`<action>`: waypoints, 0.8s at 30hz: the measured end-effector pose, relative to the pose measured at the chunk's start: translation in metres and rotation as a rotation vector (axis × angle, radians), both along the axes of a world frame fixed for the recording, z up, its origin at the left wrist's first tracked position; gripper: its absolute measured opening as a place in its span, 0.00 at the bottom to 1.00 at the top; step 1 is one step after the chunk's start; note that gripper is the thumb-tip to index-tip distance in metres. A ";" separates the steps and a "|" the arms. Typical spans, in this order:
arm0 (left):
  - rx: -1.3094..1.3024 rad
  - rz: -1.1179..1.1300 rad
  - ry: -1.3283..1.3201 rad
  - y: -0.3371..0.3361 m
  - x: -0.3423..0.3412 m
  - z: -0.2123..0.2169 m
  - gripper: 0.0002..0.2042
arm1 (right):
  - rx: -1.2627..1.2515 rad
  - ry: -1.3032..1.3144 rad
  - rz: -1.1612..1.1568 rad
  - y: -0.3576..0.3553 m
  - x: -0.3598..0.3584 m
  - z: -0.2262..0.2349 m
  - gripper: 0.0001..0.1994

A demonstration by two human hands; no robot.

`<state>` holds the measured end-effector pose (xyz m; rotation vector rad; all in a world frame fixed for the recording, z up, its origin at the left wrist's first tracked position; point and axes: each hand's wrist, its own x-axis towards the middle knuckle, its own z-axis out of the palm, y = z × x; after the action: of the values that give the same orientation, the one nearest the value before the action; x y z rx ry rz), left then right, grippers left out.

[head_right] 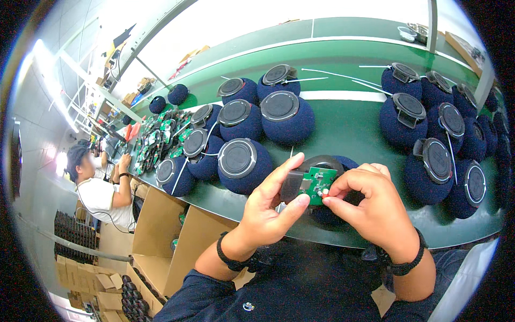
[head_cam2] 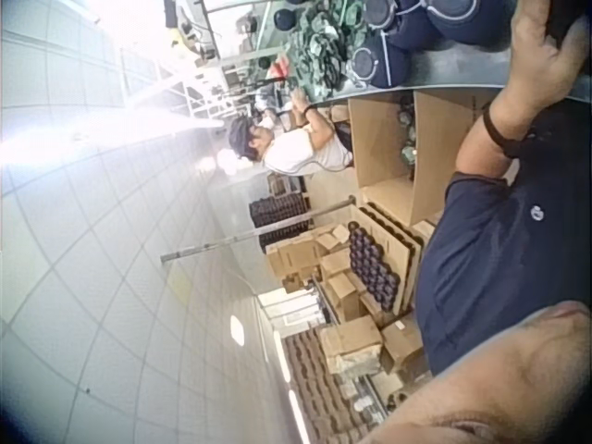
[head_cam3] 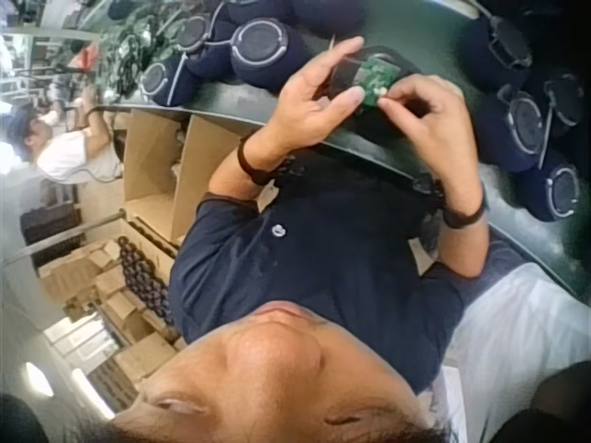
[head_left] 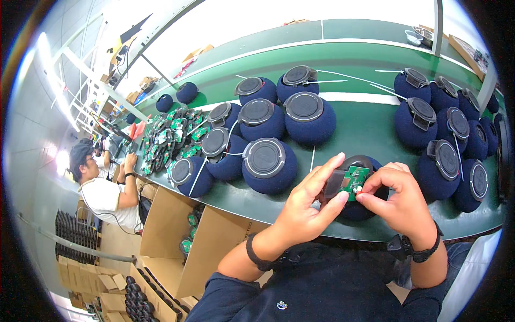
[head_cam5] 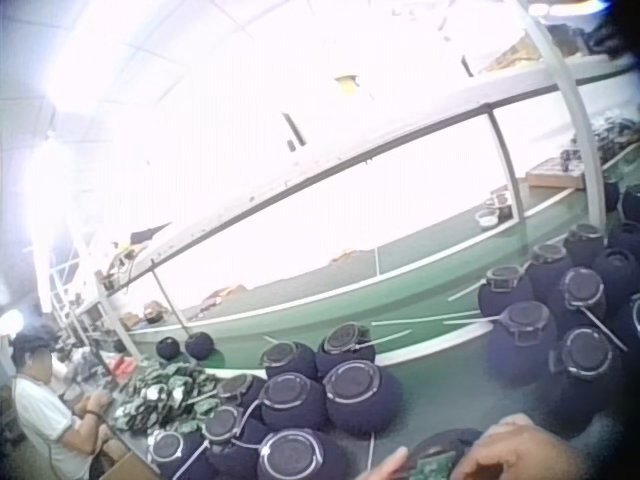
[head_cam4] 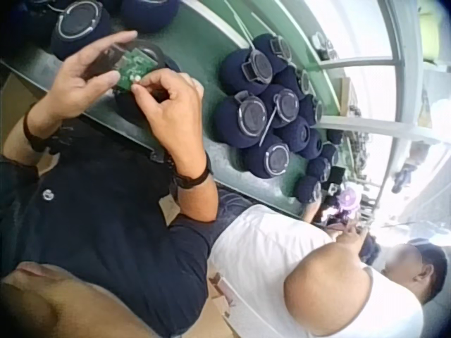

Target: Connecting circuit boards and wires to assemble spherical electronic speakers on a factory production line.

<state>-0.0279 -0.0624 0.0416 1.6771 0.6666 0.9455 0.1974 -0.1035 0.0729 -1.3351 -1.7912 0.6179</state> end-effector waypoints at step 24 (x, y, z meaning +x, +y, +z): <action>-0.117 0.061 -0.163 0.001 0.015 -0.001 0.30 | 0.209 0.137 -0.077 -0.010 0.003 -0.035 0.05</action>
<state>-0.0124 -0.0610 0.0403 1.4665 0.6538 1.0544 0.2002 -0.1130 0.0380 -1.1850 -1.6376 0.4556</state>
